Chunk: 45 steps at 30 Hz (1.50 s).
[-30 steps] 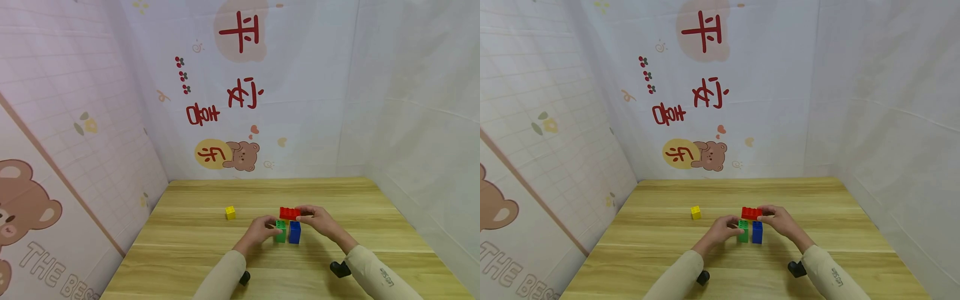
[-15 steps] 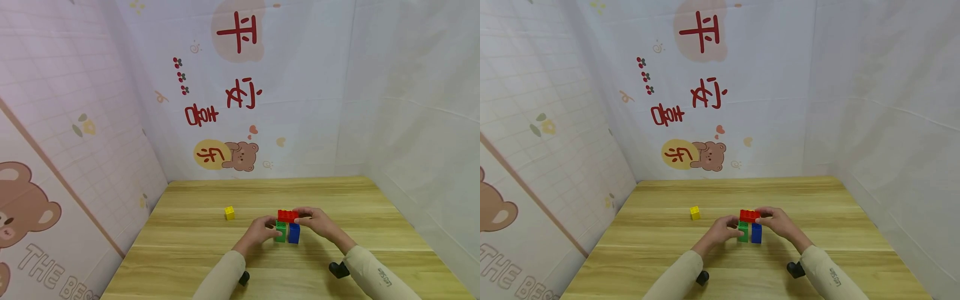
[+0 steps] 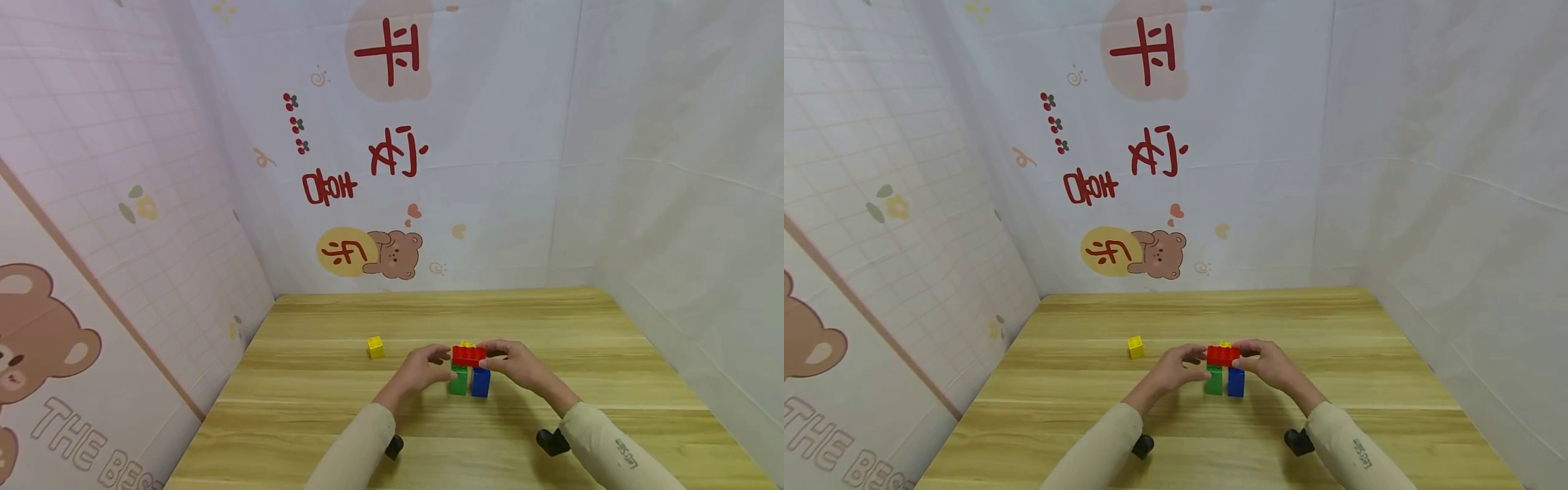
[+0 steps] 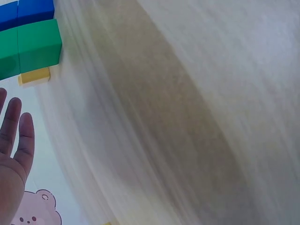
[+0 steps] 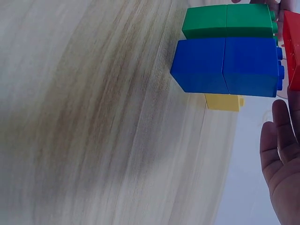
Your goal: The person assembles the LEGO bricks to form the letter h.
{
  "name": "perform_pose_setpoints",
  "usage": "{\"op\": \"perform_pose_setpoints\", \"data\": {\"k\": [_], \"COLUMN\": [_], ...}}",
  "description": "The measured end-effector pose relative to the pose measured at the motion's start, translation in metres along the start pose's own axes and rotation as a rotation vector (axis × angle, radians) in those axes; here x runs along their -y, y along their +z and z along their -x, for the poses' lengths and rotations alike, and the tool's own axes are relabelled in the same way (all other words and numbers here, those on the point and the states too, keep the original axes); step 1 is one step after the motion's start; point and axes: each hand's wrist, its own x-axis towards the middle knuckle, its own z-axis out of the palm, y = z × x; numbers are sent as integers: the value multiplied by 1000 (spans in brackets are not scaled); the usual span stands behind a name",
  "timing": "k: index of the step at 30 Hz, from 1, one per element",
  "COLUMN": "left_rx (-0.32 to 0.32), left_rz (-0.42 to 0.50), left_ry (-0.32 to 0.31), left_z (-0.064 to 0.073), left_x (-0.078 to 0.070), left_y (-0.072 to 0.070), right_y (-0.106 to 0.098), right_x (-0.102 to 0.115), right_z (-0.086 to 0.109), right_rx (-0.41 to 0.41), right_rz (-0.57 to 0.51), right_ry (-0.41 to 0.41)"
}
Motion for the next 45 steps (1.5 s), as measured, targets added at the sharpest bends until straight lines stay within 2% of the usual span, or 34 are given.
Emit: {"op": "perform_pose_setpoints", "data": {"k": [8,18,25,33,45], "left_rx": [1,-12,-15,-12,-17], "left_rz": [24,39,27,30,19], "left_ry": [1,31,55,76,46], "left_z": [0,1,0,0,0], "left_x": [-4,-7,-3,-1,-5], "left_y": [-2,0,2,3,4], "right_y": [1,3,3,5,4], "right_x": [-1,0,-4,-5,-7], "right_z": [-1,1,0,1,1], "right_rx": [5,20,45,23,27], "right_rz": [8,12,12,69,92], "right_ry": [5,5,-29,-43,-56]}}
